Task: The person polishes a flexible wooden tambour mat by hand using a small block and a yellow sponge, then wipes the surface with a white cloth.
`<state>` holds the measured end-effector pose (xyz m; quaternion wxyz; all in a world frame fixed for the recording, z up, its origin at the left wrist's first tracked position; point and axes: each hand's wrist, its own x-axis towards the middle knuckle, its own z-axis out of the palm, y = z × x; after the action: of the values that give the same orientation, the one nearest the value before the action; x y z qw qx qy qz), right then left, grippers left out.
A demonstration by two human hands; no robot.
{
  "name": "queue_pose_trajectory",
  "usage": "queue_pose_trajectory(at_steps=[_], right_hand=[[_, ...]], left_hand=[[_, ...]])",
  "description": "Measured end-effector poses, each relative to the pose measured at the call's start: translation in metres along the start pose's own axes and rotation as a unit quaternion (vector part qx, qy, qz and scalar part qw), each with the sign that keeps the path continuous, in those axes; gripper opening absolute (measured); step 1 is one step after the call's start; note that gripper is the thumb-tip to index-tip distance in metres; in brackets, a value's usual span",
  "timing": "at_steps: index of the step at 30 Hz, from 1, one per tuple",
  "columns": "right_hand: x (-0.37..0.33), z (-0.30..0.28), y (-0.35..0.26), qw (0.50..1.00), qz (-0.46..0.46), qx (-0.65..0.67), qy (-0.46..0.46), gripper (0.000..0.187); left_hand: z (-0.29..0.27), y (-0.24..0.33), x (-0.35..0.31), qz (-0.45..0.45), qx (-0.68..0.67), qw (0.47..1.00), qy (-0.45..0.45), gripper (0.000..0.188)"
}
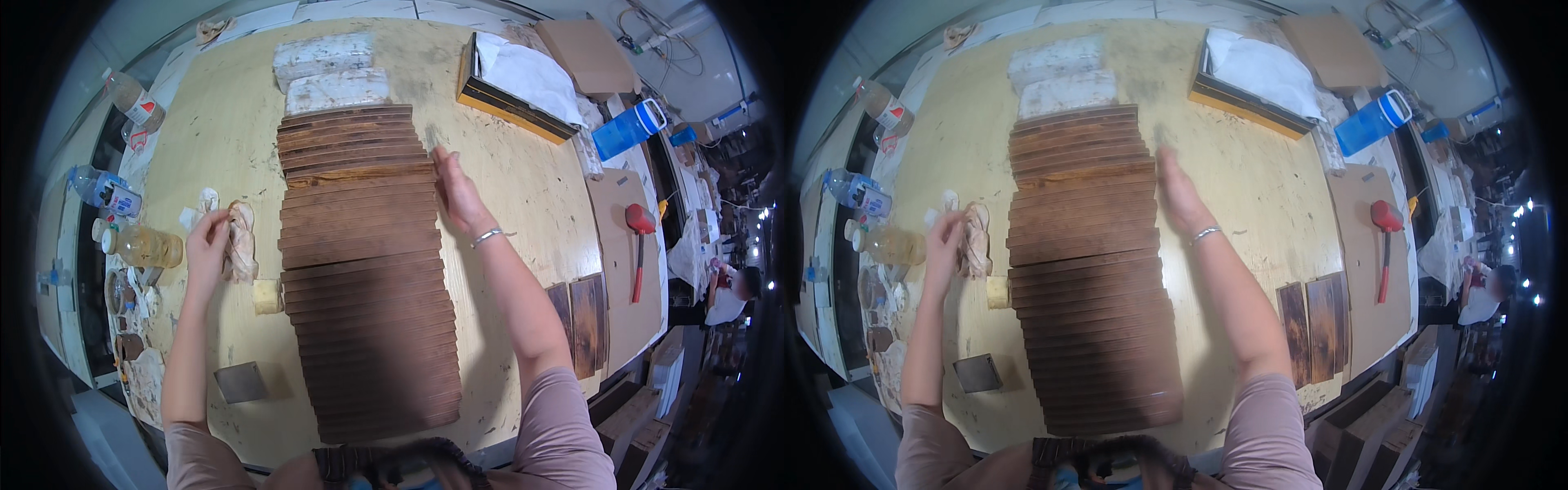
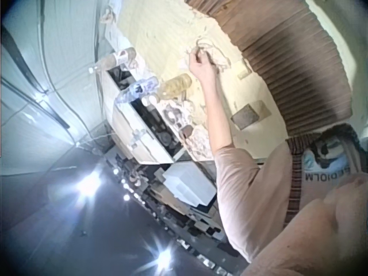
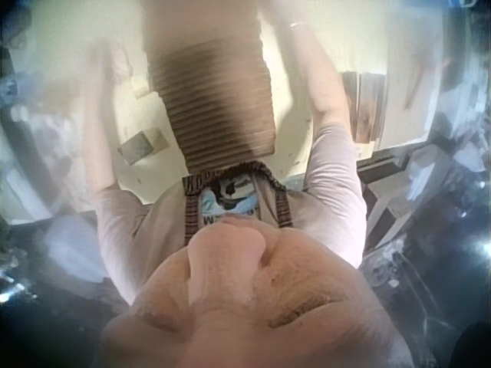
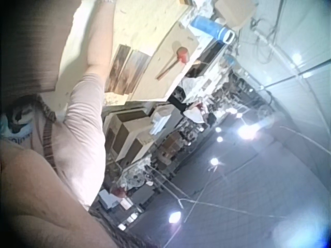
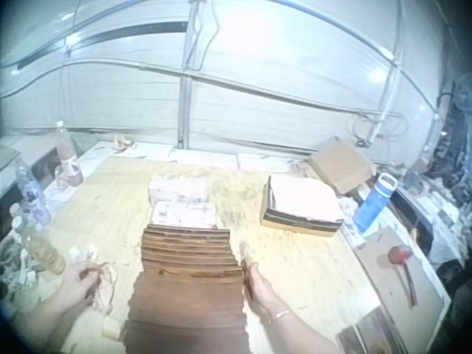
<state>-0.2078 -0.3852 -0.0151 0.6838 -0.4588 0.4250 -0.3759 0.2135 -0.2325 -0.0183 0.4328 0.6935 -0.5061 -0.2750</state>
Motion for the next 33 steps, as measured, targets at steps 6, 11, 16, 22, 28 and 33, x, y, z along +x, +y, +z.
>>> queue_pose_trajectory(at_steps=[6, 11, 16, 22, 28, 33], right_hand=[[0.007, 0.029, -0.008, 0.992, 0.068, 0.057, 0.087, 0.061], [0.032, 0.015, 0.006, 0.997, 0.036, 0.0, 0.065, 0.05], [0.018, 0.038, -0.008, 0.995, 0.061, -0.024, 0.076, 0.05], [0.018, 0.028, 0.002, 0.992, -0.008, -0.107, 0.067, 0.054], [0.014, 0.021, 0.011, 0.992, -0.016, -0.104, 0.063, 0.058], [-0.005, 0.014, 0.027, 0.991, -0.073, -0.051, 0.102, 0.06]], left_hand=[[0.059, 0.038, 0.032, -0.082, -0.188, 0.978, -0.023, 0.048], [0.121, 0.005, 0.082, -0.137, -0.283, 0.948, -0.047, 0.051], [0.128, 0.025, 0.074, -0.138, -0.271, 0.952, -0.044, 0.051], [0.131, 0.022, 0.068, -0.153, -0.212, 0.965, -0.026, 0.047], [0.125, 0.016, 0.042, -0.041, -0.085, 0.995, 0.029, 0.036], [0.113, 0.037, 0.021, 0.11, 0.072, 0.991, 0.024, 0.028]])
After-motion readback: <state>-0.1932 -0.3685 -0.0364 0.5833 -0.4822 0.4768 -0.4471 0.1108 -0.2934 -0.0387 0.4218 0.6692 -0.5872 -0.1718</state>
